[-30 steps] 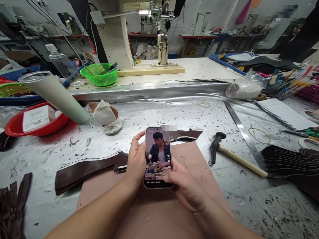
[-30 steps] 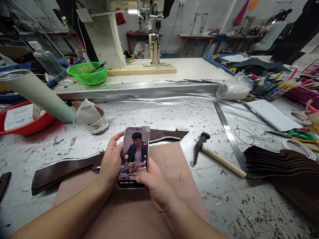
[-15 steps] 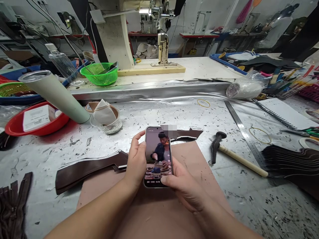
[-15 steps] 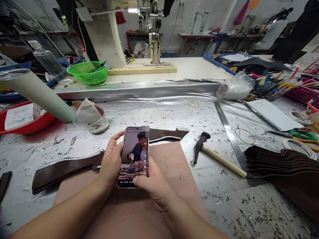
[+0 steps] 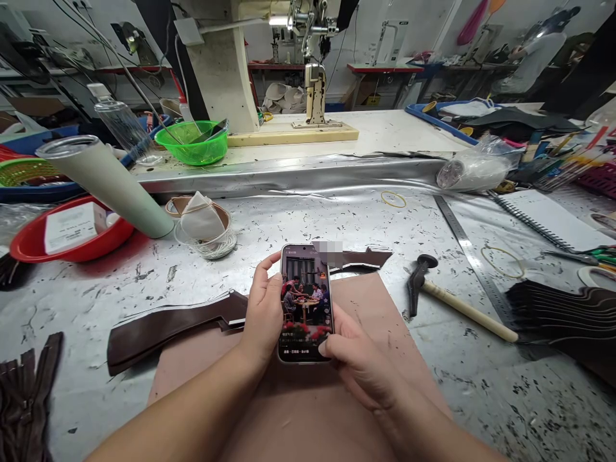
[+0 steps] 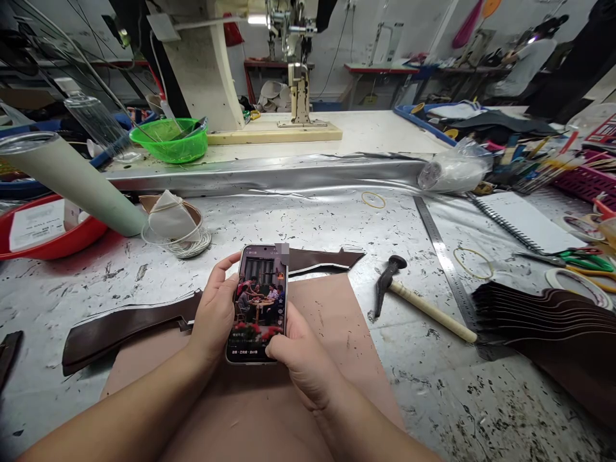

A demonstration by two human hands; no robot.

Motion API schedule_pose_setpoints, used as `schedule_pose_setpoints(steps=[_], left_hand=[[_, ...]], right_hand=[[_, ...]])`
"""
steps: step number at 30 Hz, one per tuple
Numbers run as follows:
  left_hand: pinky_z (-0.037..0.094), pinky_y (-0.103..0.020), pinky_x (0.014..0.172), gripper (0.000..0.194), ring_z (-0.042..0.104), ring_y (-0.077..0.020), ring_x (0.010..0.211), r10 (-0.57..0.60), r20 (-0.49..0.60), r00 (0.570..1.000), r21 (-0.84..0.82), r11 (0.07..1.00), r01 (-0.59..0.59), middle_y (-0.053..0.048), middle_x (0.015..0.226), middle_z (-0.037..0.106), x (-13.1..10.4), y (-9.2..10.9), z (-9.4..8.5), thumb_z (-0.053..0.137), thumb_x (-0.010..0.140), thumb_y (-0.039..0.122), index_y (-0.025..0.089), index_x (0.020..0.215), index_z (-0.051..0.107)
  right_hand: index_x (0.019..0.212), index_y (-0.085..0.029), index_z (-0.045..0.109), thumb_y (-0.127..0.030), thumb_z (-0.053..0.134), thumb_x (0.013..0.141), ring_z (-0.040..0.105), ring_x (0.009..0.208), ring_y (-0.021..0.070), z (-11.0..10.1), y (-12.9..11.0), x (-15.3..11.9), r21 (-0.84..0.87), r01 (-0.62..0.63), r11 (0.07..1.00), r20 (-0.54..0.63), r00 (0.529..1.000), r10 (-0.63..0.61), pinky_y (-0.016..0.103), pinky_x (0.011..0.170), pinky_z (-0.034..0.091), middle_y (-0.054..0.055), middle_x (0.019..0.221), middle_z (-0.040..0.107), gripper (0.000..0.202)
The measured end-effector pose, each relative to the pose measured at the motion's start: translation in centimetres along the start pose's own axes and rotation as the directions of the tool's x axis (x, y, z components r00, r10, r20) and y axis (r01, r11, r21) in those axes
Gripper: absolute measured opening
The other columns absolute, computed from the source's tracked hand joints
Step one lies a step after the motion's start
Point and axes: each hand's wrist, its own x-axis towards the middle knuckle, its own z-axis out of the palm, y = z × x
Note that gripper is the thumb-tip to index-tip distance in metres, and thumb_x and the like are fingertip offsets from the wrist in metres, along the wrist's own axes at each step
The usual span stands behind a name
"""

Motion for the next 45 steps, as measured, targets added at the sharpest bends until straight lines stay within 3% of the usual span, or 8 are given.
schedule_pose_setpoints(steps=[5, 16, 23, 29, 36, 39, 45], left_hand=[[0.043, -0.018, 0.049, 0.033, 0.051, -0.0097, 0.052, -0.011, 0.002, 1.000, -0.017, 1.000, 0.012, 0.005, 0.063, 0.057, 0.01, -0.02, 0.03, 0.048, 0.081, 0.029, 0.027, 0.114, 0.050], [0.043, -0.019, 0.050, 0.034, 0.055, -0.0120, 0.056, -0.020, 0.003, 1.000, -0.013, 1.000, 0.020, 0.004, 0.064, 0.058, -0.05, -0.08, -0.02, 0.048, 0.082, 0.029, 0.026, 0.116, 0.049], [0.042, -0.018, 0.048, 0.033, 0.051, -0.0103, 0.052, -0.016, 0.004, 1.000, -0.019, 1.000, 0.016, 0.004, 0.063, 0.058, 0.02, 0.00, 0.04, 0.047, 0.082, 0.029, 0.026, 0.115, 0.050], [0.038, -0.016, 0.046, 0.033, 0.047, -0.0077, 0.048, 0.011, -0.020, 1.000, -0.011, 1.000, -0.011, 0.004, 0.066, 0.060, -0.02, 0.02, 0.13, 0.049, 0.081, 0.030, 0.024, 0.113, 0.051], [0.041, -0.018, 0.047, 0.035, 0.051, -0.0100, 0.050, -0.008, -0.016, 1.000, 0.008, 1.000, 0.008, 0.004, 0.063, 0.059, 0.14, -0.14, 0.10, 0.047, 0.082, 0.031, 0.024, 0.116, 0.050], [0.045, -0.020, 0.055, 0.035, 0.058, -0.0123, 0.062, 0.007, -0.012, 1.000, 0.009, 1.000, -0.006, 0.002, 0.073, 0.062, 0.18, -0.19, 0.01, 0.047, 0.081, 0.031, 0.025, 0.116, 0.050], [0.047, -0.021, 0.064, 0.033, 0.059, -0.0112, 0.067, 0.047, -0.035, 0.998, 0.096, 0.994, -0.043, 0.002, 0.083, 0.063, 0.20, -0.24, -0.15, 0.045, 0.083, 0.030, 0.026, 0.115, 0.051]], right_hand=[[0.104, -0.020, 0.059, -0.007, 0.050, 0.052, 0.056, 0.082, 0.0171, 0.35, -0.31, -0.22, 0.014, -0.014, 1.000, -0.007, 1.000, 0.014, 0.027, 0.073, 0.041, -0.001, 0.087, 0.066, 0.054], [0.109, -0.019, 0.053, -0.009, 0.060, 0.055, 0.056, 0.096, 0.0227, -0.05, -0.02, 0.03, -0.028, -0.006, 1.000, 0.016, 1.000, 0.007, 0.034, 0.083, 0.040, 0.002, 0.098, 0.066, 0.055], [0.108, -0.021, 0.058, -0.006, 0.046, 0.055, 0.055, 0.086, 0.0184, -0.17, 0.17, 0.01, -0.013, -0.020, 1.000, -0.010, 1.000, 0.020, 0.028, 0.074, 0.040, -0.001, 0.090, 0.066, 0.057], [0.116, -0.019, 0.054, -0.007, 0.046, 0.054, 0.052, 0.109, 0.0248, -0.22, 0.23, 0.11, 0.008, -0.007, 1.000, 0.041, 0.999, 0.006, 0.036, 0.090, 0.039, 0.002, 0.110, 0.065, 0.064], [0.111, -0.020, 0.055, -0.009, 0.055, 0.055, 0.055, 0.109, 0.0271, 0.32, -0.07, 0.07, 0.000, -0.006, 1.000, 0.035, 0.999, 0.006, 0.043, 0.094, 0.038, 0.004, 0.109, 0.066, 0.058], [0.110, -0.020, 0.056, -0.006, 0.053, 0.053, 0.055, 0.105, 0.0250, 0.22, 0.00, 0.12, -0.010, -0.005, 1.000, 0.020, 1.000, 0.005, 0.038, 0.090, 0.040, 0.002, 0.106, 0.066, 0.059], [0.101, -0.022, 0.062, -0.005, 0.042, 0.050, 0.047, 0.069, 0.0138, -0.39, 0.35, 0.09, 0.033, -0.023, 0.999, -0.018, 1.000, 0.023, 0.024, 0.061, 0.036, -0.005, 0.076, 0.063, 0.057]])
